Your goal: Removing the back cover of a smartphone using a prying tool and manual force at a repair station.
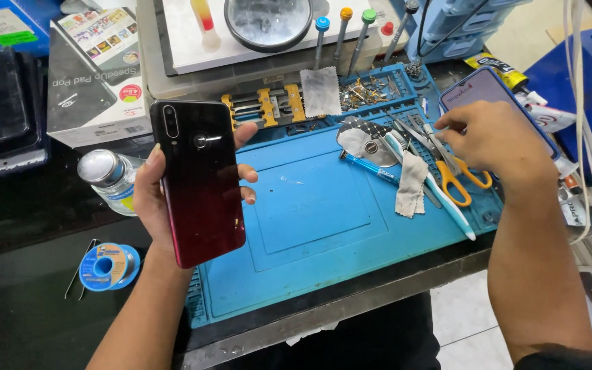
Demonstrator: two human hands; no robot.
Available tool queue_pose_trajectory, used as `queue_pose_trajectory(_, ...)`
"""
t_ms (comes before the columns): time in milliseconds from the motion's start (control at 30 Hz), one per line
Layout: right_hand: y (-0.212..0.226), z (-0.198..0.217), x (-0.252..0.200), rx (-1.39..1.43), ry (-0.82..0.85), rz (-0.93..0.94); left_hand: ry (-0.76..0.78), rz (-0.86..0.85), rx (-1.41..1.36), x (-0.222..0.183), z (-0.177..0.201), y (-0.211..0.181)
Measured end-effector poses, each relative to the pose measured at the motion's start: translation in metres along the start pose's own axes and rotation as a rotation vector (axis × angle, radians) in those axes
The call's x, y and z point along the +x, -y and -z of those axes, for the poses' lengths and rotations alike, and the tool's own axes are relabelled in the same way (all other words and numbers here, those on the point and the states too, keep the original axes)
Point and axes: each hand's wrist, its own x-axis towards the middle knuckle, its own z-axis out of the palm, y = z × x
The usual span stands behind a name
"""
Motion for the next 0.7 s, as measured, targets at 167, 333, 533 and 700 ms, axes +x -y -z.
queue_pose_trajectory(167,0.008,-0.024,0.006,0.066,-0.078,0.021,-0.033,-0.054,0.188,0.001,-0.005,0.004)
queue_pose_trajectory(333,-0.011,-0.049,0.036,0.067,-0.188,0.106,-0.068,-0.024,0.485,0.0,-0.006,0.003)
queue_pose_trajectory(533,-0.018,-0.042,0.035,0.177,-0.284,0.165,-0.03,-0.023,0.596,0.003,-0.005,0.002)
queue_pose_trajectory(700,0.047,0.013,-0.02,0.463,-0.241,0.225,-0.111,-0.12,1.022,0.001,-0.013,0.008)
